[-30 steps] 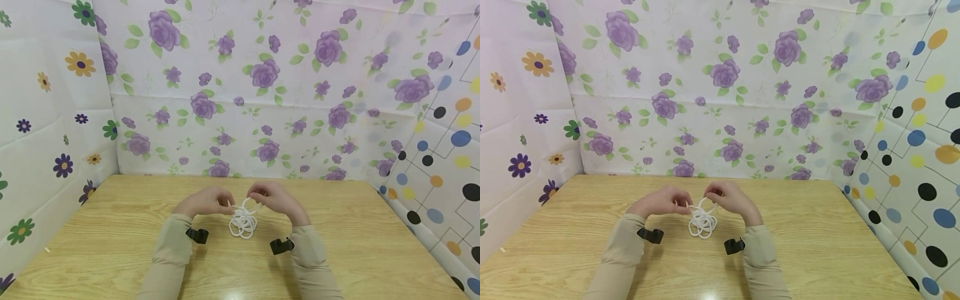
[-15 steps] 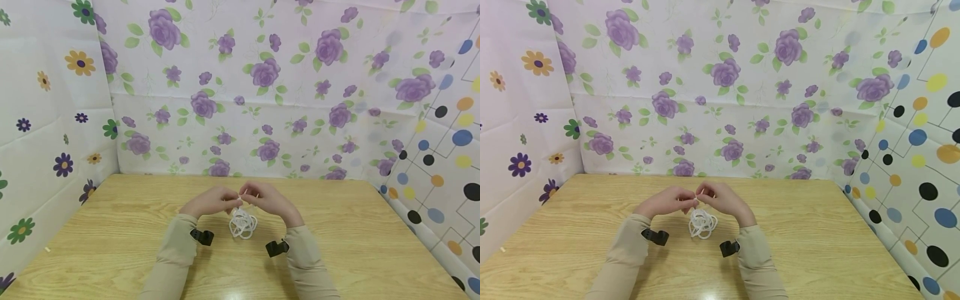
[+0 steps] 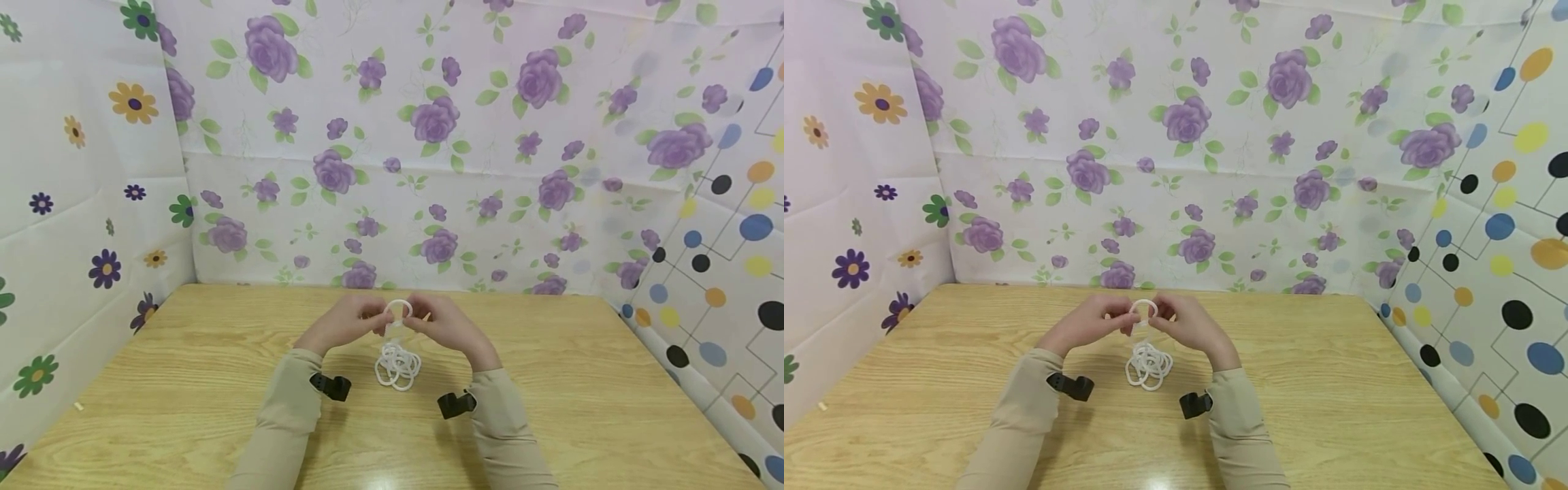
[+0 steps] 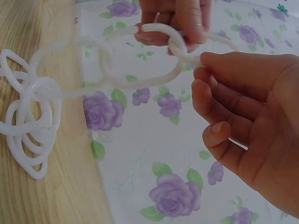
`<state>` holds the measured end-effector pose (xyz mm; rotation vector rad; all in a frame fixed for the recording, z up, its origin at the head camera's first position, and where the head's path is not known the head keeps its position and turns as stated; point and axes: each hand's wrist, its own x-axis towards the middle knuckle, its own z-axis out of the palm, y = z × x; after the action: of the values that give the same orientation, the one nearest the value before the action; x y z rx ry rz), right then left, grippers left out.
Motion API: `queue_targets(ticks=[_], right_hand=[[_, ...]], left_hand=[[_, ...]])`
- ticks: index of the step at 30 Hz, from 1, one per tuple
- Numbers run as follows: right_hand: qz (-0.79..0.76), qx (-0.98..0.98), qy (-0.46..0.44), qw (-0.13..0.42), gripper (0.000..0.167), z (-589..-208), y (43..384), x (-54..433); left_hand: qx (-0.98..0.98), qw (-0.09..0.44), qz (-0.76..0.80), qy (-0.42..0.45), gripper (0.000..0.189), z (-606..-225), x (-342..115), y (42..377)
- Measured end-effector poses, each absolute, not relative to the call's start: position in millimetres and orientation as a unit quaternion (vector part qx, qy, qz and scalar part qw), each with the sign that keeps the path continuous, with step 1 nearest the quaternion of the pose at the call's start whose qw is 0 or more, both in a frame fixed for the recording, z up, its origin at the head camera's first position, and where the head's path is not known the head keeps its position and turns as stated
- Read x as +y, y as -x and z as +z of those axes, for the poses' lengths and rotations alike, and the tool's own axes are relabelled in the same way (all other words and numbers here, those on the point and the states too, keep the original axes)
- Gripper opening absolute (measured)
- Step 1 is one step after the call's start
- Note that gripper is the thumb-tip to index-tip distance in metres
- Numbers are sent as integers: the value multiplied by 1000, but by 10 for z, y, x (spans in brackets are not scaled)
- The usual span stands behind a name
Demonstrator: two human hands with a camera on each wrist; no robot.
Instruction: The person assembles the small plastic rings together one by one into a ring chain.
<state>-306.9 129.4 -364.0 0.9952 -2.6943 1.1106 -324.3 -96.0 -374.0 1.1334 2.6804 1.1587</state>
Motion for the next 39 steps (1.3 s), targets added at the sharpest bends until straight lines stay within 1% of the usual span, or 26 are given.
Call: queue_targets(ticks=[3, 6, 10, 14, 17, 20, 24, 29, 31, 35, 37, 39], right_hand=[[359, -876, -320, 39, 6, -3641, 3060, 1291], [353, -872, -337, 35, 7, -3643, 3053, 1265], [347, -867, -358, 2, 13, -3670, 3060, 1223], [338, -872, -354, -27, 18, -3743, 3094, 1219], [288, -896, -335, -45, 23, -3871, 3143, 1210], [244, -916, -306, -91, 29, -4006, 3180, 1176], [242, -923, -258, -152, 29, -4119, 3202, 1133], [236, -929, -232, -166, 34, -4151, 3201, 1149], [222, -932, -239, -157, 29, -4157, 3197, 1164], [194, -938, -250, -140, 10, -4183, 3188, 1183], [189, -939, -253, -138, 7, -4191, 3187, 1195], [195, -938, -244, -149, 7, -4185, 3190, 1218]], left_hand=[[858, 29, 355, -371, 19, -3746, -961, 3229], [862, 34, 352, -363, 16, -3735, -962, 3207], [868, -9, 350, -353, 19, -3685, -994, 3184], [865, -52, 350, -356, 20, -3615, -1046, 3179], [859, -67, 376, -341, 19, -3560, -1088, 3167], [849, -83, 412, -321, 18, -3511, -1123, 3157], [833, -103, 452, -301, 18, -3451, -1148, 3136], [814, -149, 493, -268, 18, -3385, -1187, 3100], [807, -175, 504, -255, 17, -3370, -1208, 3095], [795, -218, 515, -236, 17, -3349, -1246, 3079], [791, -234, 517, -229, 16, -3339, -1269, 3067], [785, -249, 521, -223, 15, -3326, -1298, 3063]])
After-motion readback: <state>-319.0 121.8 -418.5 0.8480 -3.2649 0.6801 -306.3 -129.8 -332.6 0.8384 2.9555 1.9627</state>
